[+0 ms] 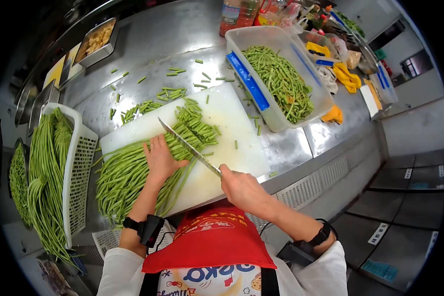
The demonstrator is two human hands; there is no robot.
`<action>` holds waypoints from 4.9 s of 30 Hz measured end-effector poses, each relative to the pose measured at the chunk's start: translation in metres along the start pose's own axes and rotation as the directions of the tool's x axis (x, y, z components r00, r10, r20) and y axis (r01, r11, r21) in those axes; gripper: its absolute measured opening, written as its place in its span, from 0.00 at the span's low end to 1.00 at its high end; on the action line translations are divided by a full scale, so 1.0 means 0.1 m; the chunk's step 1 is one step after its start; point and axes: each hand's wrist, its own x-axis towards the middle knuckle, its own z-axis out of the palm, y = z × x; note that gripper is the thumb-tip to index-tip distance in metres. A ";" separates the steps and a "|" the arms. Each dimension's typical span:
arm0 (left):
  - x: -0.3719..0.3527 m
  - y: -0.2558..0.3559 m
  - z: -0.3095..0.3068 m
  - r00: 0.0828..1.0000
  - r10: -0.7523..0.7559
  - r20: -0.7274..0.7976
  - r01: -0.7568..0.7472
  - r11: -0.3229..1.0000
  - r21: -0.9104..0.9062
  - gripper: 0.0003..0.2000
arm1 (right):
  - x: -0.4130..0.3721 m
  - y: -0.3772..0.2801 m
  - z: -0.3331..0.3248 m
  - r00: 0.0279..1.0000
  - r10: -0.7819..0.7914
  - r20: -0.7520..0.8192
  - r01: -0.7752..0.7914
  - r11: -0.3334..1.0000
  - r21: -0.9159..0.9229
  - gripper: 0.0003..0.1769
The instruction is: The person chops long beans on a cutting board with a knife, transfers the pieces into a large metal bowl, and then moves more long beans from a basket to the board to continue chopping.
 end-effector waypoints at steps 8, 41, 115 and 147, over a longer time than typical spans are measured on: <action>-0.01 -0.01 0.00 1.000 0.012 -0.009 -0.012 0.999 -0.031 0.56 | 0.64 0.05 0.48 0.999 0.045 -0.010 -0.045 0.999 -0.011 0.10; 0.28 -0.99 -0.27 0.939 0.215 0.267 -0.299 0.894 0.334 0.65 | 0.87 0.29 0.69 0.998 -0.006 -0.069 0.012 0.997 0.082 0.10; -0.38 -0.81 -0.17 0.980 -0.148 0.131 0.145 0.989 0.028 0.60 | 0.35 -0.26 0.32 0.990 -0.138 0.029 0.138 0.990 0.006 0.10; -0.14 -0.42 -0.04 0.984 -0.173 0.034 0.175 0.982 -0.077 0.63 | 0.65 -0.11 0.30 0.988 -0.128 -0.091 0.129 0.992 0.013 0.09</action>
